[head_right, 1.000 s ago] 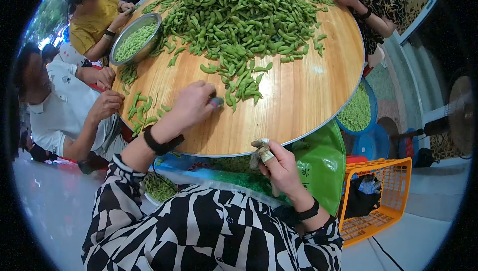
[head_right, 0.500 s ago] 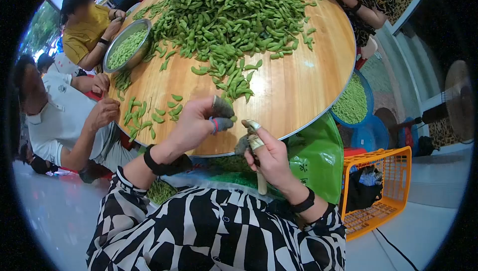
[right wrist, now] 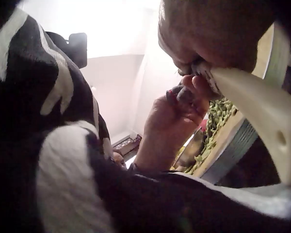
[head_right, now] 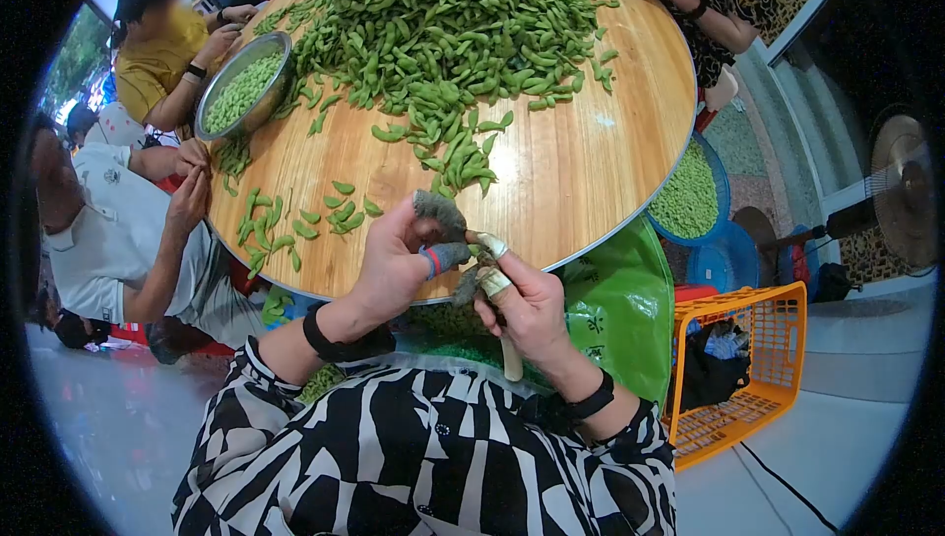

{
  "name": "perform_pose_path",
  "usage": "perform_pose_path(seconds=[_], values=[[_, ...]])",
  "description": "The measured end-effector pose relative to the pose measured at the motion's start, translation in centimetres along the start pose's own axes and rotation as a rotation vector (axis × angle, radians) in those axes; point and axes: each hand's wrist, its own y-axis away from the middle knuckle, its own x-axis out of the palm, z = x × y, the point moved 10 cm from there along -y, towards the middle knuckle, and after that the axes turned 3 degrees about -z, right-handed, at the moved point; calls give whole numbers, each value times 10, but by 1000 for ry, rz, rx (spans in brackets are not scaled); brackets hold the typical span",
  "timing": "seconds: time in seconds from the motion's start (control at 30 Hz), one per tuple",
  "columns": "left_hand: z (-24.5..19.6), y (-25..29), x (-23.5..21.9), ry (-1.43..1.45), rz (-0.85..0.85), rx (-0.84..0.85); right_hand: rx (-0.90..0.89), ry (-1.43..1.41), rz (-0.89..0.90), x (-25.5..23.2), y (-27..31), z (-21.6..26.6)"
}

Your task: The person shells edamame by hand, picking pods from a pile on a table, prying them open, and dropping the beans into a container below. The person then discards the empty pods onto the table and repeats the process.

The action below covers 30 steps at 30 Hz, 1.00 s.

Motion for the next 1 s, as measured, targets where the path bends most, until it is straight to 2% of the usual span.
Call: perform_pose_path(seconds=[0.17,0.27,0.33,0.37,0.43,0.47,0.53,0.63,0.77,0.83,1.0], values=[[-4,3,1,27,9,87,11,-37,-24,1,0,-1],[-22,6,-15,-140,-27,133,-8,72,15,3,1,-1],[-63,6,-23,-1152,30,460,12,64,-108,-16,4,0],[-65,3,-40,-1155,29,460,36,58,-116,-24,6,-3],[-33,-9,-73,-1713,103,239,47,110,-88,-30,8,-7],[-31,-12,-73,-1717,96,239,53,163,-65,-29,8,-9],[-47,-13,-35,-1372,156,553,42,190,-46,-21,7,-6],[-36,-34,-13,-1241,150,531,20,245,1,-11,6,-5],[-22,-48,-9,-1214,148,536,11,250,-12,-16,9,-5],[-16,-47,0,-1319,267,486,16,251,-35,-22,10,-8],[-11,-39,0,-1405,191,335,6,253,-20,-19,8,-8]])
